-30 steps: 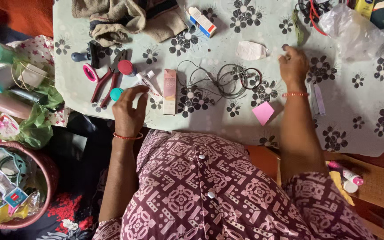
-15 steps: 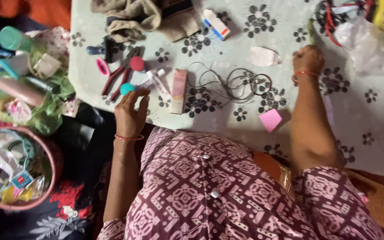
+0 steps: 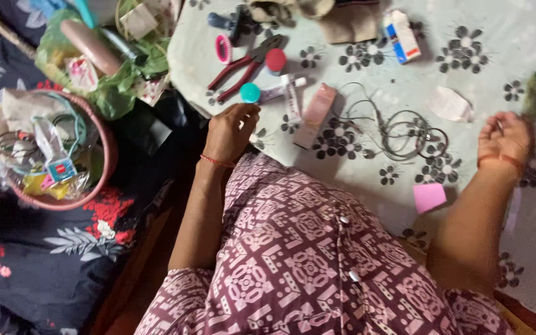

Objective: The person organizes a cluttered table by picking up and inspecting various items, including a small box, a power adapter, and a plastic container. They wipe the lid of the container with a cloth and place items into a plastic bag. The person also handles tangled wires and a small green container, moving them around the table.

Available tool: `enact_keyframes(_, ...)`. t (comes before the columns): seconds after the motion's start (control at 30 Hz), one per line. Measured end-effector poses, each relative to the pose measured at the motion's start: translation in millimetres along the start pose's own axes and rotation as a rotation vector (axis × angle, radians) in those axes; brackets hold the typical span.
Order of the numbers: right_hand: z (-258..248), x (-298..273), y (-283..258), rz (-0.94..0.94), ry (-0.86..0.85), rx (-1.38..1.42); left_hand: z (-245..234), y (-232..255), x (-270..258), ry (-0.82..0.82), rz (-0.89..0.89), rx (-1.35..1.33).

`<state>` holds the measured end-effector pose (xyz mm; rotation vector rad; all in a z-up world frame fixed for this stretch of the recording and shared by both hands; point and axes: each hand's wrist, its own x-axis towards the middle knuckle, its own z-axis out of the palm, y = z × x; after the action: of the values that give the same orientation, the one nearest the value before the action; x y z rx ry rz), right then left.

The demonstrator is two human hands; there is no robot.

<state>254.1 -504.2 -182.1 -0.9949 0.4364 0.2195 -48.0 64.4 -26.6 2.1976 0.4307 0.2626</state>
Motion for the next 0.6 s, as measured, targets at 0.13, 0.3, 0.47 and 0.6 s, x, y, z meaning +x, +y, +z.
enact_keyframes(0.13,7,-25,4,0.027,-0.149,0.183,-23,-28,6,0.113,-0.015,-0.013)
enact_keyframes(0.3,36,-37,15,0.004,-0.164,0.298,-51,-75,14,0.257,0.007,-0.048)
enact_keyframes(0.47,62,-42,21,0.024,-0.106,0.29,-93,-119,30,0.418,-0.067,-0.005)
enact_keyframes(0.6,81,-48,31,-0.011,-0.164,0.198,-131,-168,58,0.503,-0.022,0.206)
